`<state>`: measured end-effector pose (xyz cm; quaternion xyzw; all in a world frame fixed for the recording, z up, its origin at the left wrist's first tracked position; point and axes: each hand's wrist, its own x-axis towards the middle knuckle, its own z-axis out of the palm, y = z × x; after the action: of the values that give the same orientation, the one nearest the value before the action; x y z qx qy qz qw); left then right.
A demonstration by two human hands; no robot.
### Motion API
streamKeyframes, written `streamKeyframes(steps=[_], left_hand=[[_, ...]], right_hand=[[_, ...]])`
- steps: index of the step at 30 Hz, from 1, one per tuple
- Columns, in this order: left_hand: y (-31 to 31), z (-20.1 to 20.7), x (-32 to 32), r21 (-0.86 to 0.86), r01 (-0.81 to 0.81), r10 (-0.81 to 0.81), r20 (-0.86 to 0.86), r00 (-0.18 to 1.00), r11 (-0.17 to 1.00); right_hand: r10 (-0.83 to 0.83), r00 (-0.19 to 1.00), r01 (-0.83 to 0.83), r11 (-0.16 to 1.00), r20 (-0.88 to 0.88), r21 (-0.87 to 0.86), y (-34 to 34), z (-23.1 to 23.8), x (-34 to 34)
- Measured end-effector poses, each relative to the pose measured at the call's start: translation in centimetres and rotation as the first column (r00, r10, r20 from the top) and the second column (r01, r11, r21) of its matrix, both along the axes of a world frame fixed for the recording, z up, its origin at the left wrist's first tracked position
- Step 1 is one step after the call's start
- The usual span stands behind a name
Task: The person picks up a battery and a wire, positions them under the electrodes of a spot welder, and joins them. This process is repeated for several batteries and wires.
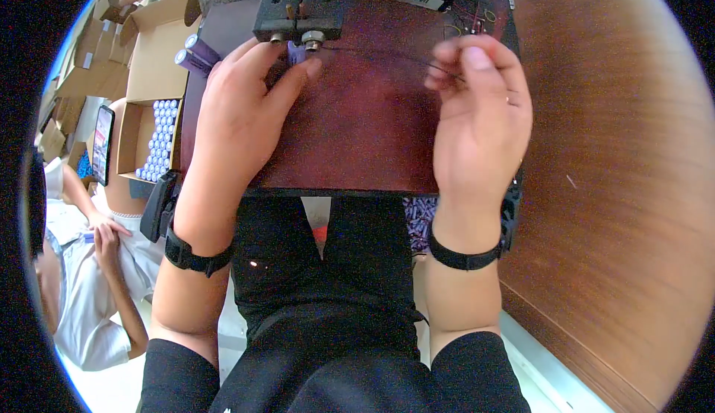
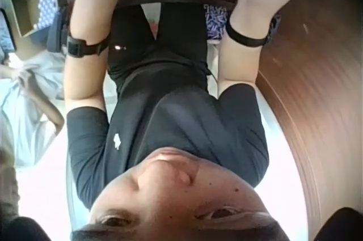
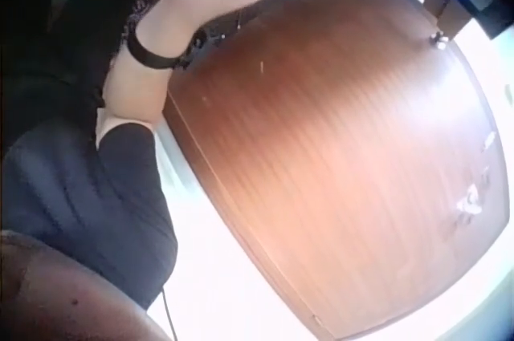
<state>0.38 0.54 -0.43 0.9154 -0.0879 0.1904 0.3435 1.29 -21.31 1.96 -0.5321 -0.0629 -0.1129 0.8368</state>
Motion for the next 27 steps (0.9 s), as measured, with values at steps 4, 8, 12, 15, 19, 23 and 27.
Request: streamKeyframes(steps=[4, 8, 12, 15, 19, 23, 27], left_hand=[[0.1, 1.0, -1.3, -0.049, 0.016, -0.021, -0.103, 0.994, 0.999], [-0.4, 3.9, -4.1, -0.446, -0.086, -0.135, -0.441, 0.887, 0.891], [0.7, 3.0, -4.6, -0.595, 0.01, -0.3, -0.391, 0.87, 0.803], [1.1, 3.1, -4.9, -0.601, 0.115, -0.335, -0.267, 0.904, 0.791], [1.8, 2.7, -3.9, -0.419, 0.068, -0.208, -0.298, 0.931, 0.905], [1.5, 3.0, -3.3, -0.233, 0.165, -0.198, -0.123, 0.973, 0.958], [1.6, 2.0, -3.0, -0.285, 0.114, -0.152, -0.115, 0.982, 0.952]], right_hand=[[-0.008, 0.999, -0.002, 0.965, -0.036, -0.263, -2.1, 0.2, -0.9], [-0.168, 0.983, 0.183, 0.787, 0.079, -0.589, -0.4, 0.1, -2.2], [-0.08, 0.98, 0.154, 0.882, 0.18, -0.446, 0.4, -0.5, -2.1], [-0.057, 0.986, 0.129, 0.854, 0.157, -0.505, 0.6, -0.1, -2.2], [-0.081, 0.978, 0.188, 0.734, 0.191, -0.653, 0.4, -0.7, -2.4], [-0.11, 0.976, 0.208, 0.74, 0.19, -0.639, 0.4, -1.7, -2.3], [-0.126, 0.973, 0.222, 0.752, 0.194, -0.621, 0.5, -1.3, -2.4]])
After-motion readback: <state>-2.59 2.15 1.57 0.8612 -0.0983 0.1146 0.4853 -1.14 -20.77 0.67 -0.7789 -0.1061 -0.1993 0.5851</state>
